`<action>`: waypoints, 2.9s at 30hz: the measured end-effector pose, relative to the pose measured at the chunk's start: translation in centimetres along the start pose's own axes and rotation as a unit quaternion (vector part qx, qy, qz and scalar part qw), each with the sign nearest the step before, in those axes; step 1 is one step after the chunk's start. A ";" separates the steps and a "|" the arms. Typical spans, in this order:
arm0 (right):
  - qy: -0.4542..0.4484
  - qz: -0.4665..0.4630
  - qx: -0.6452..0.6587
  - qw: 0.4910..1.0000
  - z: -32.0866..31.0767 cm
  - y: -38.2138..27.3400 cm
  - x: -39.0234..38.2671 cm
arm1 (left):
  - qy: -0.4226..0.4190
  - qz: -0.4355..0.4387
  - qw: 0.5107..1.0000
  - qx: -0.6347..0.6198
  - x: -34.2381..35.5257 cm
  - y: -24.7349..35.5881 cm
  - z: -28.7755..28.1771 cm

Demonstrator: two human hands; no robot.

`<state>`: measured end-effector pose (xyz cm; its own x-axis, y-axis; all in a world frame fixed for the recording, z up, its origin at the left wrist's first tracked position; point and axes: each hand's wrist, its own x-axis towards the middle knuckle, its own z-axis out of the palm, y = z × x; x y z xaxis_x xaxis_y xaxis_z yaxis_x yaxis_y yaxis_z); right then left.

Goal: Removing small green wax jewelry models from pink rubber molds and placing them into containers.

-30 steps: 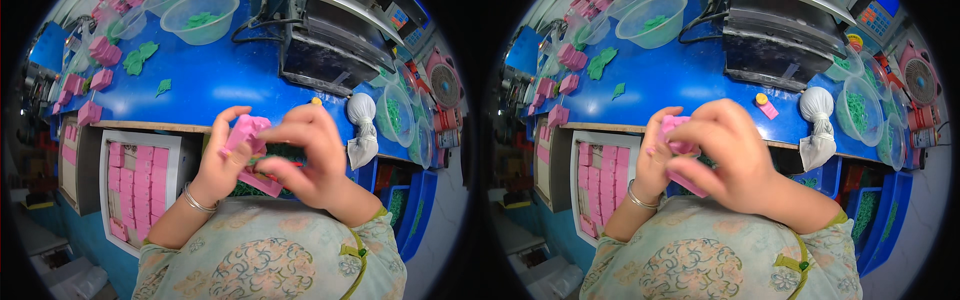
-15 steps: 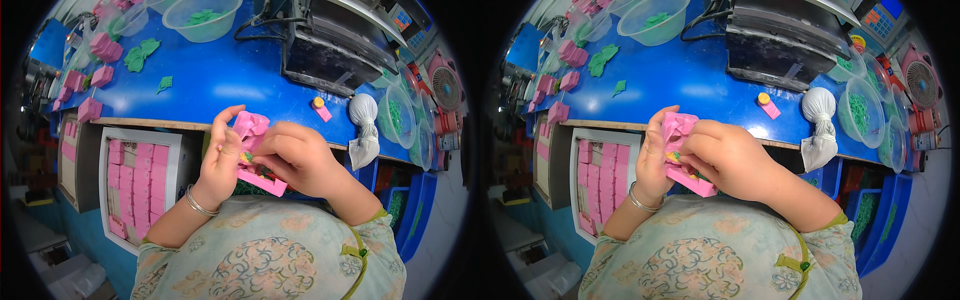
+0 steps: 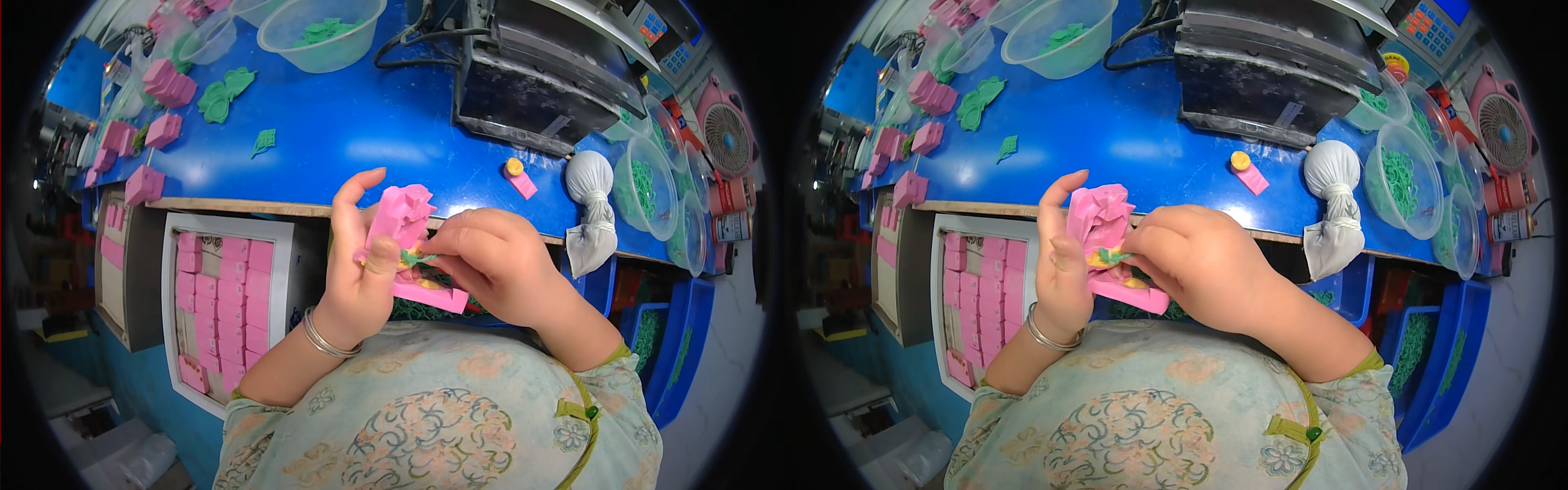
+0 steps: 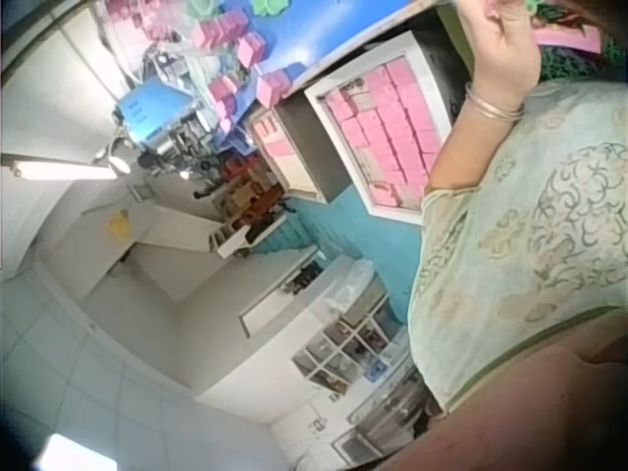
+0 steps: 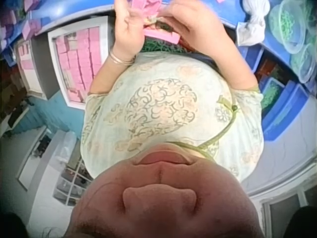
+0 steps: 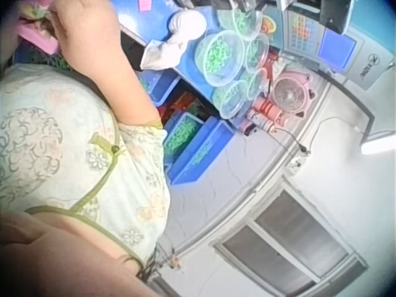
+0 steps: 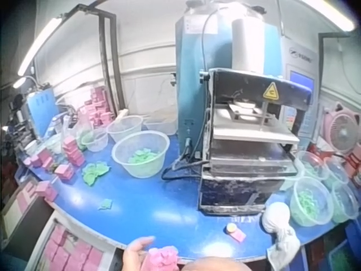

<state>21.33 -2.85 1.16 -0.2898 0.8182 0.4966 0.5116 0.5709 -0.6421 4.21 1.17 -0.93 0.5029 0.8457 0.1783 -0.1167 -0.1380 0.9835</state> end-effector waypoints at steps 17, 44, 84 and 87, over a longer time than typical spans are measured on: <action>0.047 0.290 0.537 0.791 -1.0 -1.5 -0.9 | 0.140 0.131 0.874 0.447 5.1 -2.6 -2.5; 0.064 0.356 0.309 0.880 0.4 -1.3 -2.1 | -0.032 0.002 0.999 -0.033 0.0 1.9 0.9; 0.077 0.254 0.691 0.673 1.0 -1.1 -1.4 | -0.044 0.111 0.990 0.077 0.2 1.0 0.8; 0.076 0.244 0.701 0.665 1.0 -1.0 -1.4 | -0.043 0.117 0.988 0.096 0.2 1.2 0.8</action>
<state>20.44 -4.48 0.52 -0.2268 0.9738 0.0142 -0.7743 -0.1714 -0.6092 4.90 0.75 0.33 0.5525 0.7337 0.3955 -0.0782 -0.4268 0.9010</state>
